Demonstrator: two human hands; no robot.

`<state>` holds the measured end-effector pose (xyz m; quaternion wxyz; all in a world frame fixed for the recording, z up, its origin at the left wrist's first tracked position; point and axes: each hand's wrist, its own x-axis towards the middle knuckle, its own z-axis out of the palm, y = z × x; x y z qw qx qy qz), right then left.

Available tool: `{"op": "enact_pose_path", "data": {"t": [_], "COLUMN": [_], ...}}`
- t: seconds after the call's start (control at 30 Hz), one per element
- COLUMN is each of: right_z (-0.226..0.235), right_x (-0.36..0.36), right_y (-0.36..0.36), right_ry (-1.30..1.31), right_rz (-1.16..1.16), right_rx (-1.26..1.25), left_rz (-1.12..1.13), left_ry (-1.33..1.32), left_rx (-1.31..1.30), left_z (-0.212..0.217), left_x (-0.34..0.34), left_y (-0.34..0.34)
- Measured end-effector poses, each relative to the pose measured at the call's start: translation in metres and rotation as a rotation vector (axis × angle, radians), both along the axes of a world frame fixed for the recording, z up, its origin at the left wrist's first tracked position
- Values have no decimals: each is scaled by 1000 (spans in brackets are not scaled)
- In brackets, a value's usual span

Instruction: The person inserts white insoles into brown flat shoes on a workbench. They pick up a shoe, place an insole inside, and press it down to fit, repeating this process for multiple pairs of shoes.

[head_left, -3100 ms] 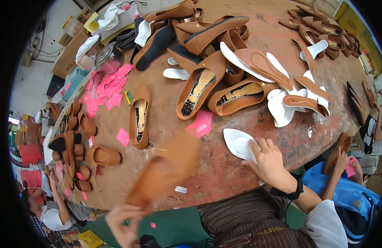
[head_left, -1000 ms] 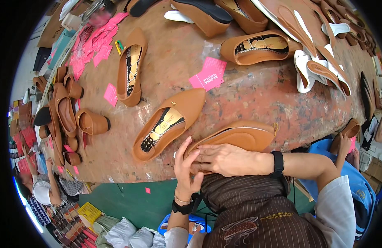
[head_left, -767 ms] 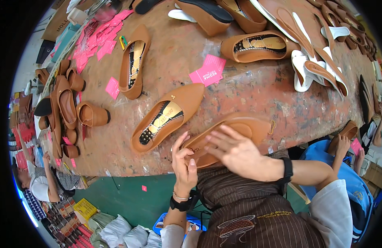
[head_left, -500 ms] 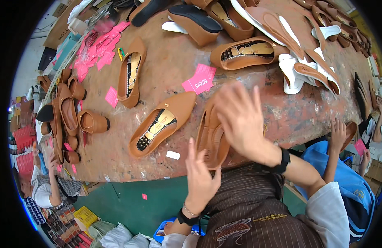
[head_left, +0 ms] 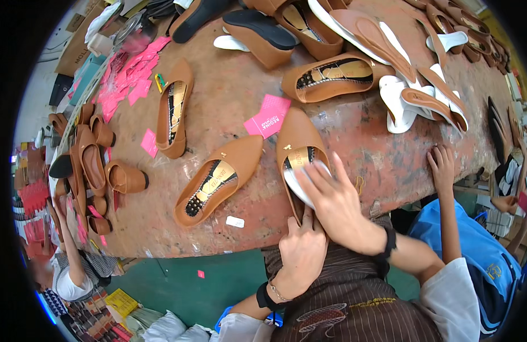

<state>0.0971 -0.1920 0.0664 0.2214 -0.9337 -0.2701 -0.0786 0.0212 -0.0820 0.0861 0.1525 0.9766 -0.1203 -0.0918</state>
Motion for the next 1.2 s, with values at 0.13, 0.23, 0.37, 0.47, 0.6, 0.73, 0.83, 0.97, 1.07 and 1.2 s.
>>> {"op": "enact_pose_path", "data": {"t": [0.13,0.23,0.37,0.47,0.6,0.73,0.83,0.97,1.07,1.2], "right_z": [10,-13,-7,-1,6,13,-22,-21,-34,-23], "right_x": [55,8,46,42,1,51,18,48,39,60], "right_y": [20,11,17,18,-4,11,24,25,32,38], "right_ry": [411,-124,112,131,186,397,-228,127,-132,99], "right_rz": [72,36,58,108,233,180,47,37,-30,111], "right_rx": [-264,-29,-173,-202,-157,-304,-218,-370,-320,-480], "left_rz": [45,20,30,14,-3,7,-23,-6,-28,-22], "left_ry": [-42,48,-7,8,121,64,120,50,138,96], "left_rx": [-48,-46,-85,-123,-179,-155,-150,-138,-82,-134], "left_z": [3,-7,-5,0,-8,3,0,6,7,0], "left_x": [6,3,4,7,1,13,5,11,9,9], "left_y": [-1,5,-1,8,14,7,16,2,8,6]}}
